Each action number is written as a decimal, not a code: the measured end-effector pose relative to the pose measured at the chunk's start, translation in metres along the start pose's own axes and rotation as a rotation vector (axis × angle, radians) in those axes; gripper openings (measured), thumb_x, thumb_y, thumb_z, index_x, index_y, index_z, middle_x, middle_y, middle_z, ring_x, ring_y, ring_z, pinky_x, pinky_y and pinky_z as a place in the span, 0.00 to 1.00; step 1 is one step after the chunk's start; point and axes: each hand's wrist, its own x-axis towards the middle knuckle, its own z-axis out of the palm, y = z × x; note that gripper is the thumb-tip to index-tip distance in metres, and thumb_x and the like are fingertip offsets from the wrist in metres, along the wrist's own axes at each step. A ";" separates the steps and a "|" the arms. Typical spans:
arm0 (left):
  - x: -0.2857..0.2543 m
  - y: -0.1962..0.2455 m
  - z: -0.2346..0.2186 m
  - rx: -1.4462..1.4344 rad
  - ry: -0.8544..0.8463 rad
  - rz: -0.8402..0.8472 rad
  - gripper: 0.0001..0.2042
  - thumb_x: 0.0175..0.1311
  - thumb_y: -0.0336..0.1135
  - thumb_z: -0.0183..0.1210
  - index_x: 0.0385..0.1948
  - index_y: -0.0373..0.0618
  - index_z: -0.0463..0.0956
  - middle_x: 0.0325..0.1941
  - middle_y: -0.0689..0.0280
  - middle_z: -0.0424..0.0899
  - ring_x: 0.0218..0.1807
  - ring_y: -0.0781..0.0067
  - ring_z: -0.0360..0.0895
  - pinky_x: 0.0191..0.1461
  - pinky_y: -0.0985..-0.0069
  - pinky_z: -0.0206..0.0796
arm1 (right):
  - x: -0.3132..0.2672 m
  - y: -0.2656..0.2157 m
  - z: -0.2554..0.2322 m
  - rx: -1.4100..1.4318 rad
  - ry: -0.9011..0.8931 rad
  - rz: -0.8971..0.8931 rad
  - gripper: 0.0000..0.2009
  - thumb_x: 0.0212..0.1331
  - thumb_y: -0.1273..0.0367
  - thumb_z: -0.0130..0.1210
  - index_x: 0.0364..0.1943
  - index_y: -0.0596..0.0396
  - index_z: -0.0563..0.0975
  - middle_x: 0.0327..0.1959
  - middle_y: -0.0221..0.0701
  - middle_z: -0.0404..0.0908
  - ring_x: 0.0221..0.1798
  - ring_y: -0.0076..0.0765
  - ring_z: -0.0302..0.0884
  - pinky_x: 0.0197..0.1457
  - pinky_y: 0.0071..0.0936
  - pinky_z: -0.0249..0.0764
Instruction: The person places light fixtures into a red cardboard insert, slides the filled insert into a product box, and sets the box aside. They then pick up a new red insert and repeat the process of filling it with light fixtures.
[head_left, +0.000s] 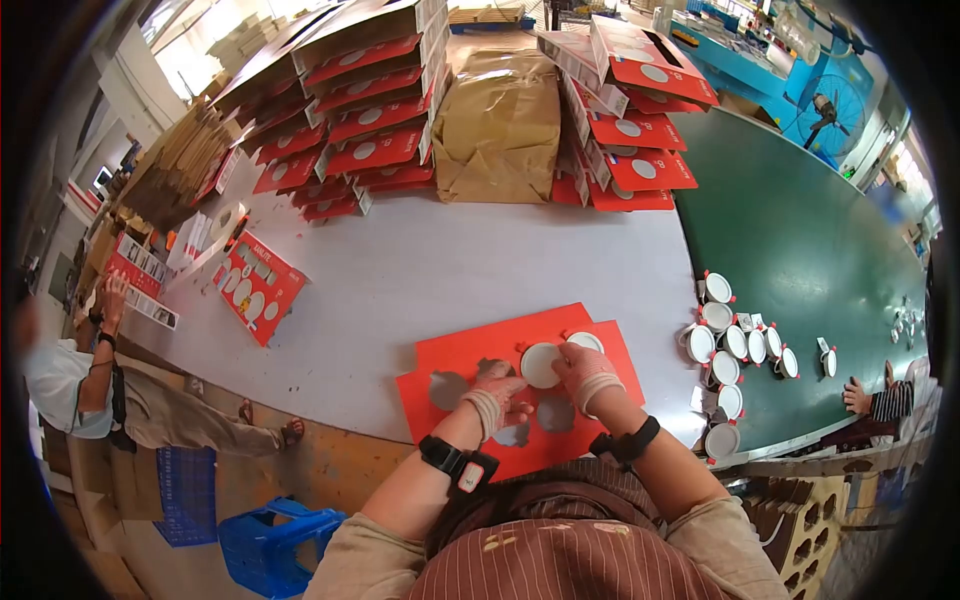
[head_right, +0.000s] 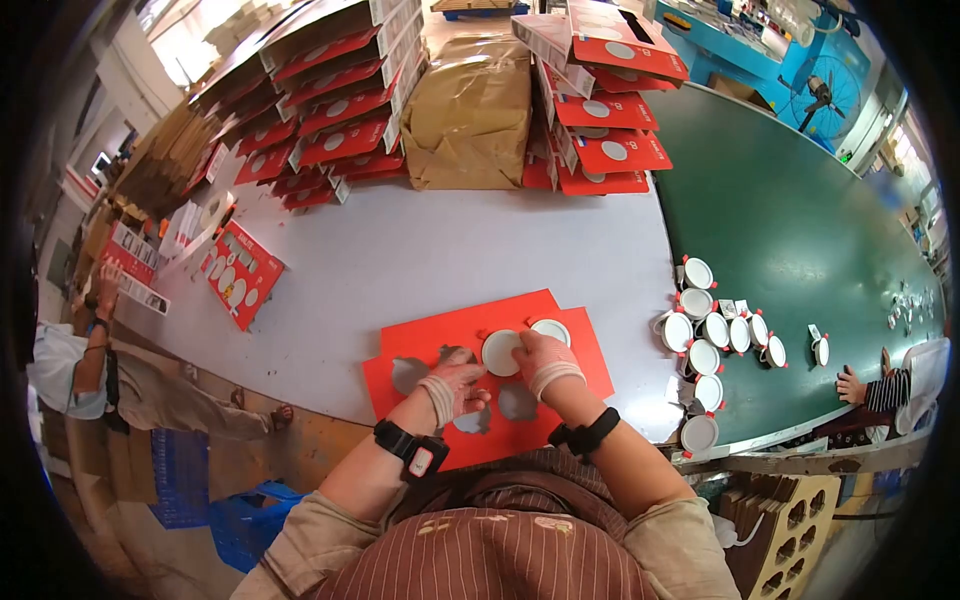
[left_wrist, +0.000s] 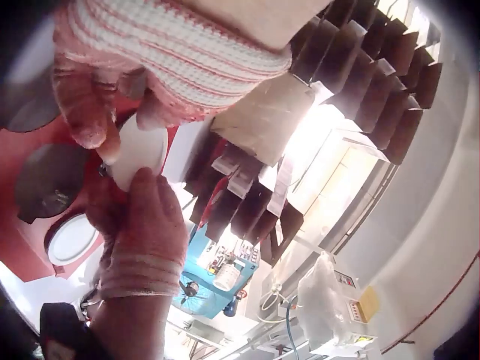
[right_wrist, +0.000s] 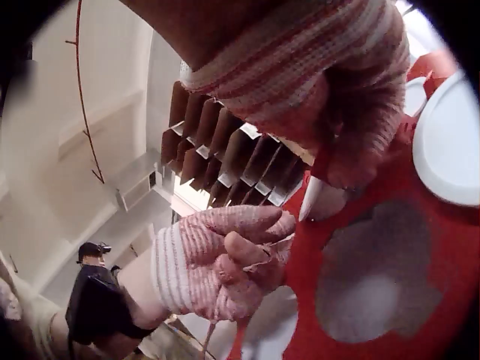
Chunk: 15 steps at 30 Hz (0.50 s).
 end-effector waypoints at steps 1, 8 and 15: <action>0.002 -0.004 0.003 -0.001 0.001 0.001 0.20 0.60 0.31 0.53 0.52 0.58 0.57 0.29 0.64 0.72 0.19 0.70 0.77 0.15 0.76 0.70 | 0.001 -0.003 0.000 0.191 -0.078 0.140 0.14 0.58 0.66 0.50 0.47 0.55 0.74 0.30 0.42 0.78 0.25 0.39 0.77 0.30 0.33 0.73; 0.016 -0.016 0.015 0.279 0.260 0.103 0.19 0.60 0.32 0.52 0.52 0.55 0.59 0.22 0.65 0.71 0.18 0.74 0.74 0.13 0.77 0.65 | 0.009 -0.007 0.004 0.025 -0.113 0.192 0.16 0.58 0.66 0.47 0.51 0.52 0.66 0.34 0.50 0.78 0.36 0.54 0.79 0.37 0.46 0.73; 0.025 -0.022 0.013 0.373 0.269 0.208 0.09 0.57 0.30 0.52 0.35 0.49 0.60 0.19 0.66 0.69 0.14 0.74 0.68 0.12 0.76 0.60 | -0.002 -0.024 -0.004 -0.250 -0.208 0.068 0.15 0.58 0.66 0.45 0.48 0.57 0.65 0.39 0.49 0.79 0.41 0.56 0.78 0.40 0.47 0.75</action>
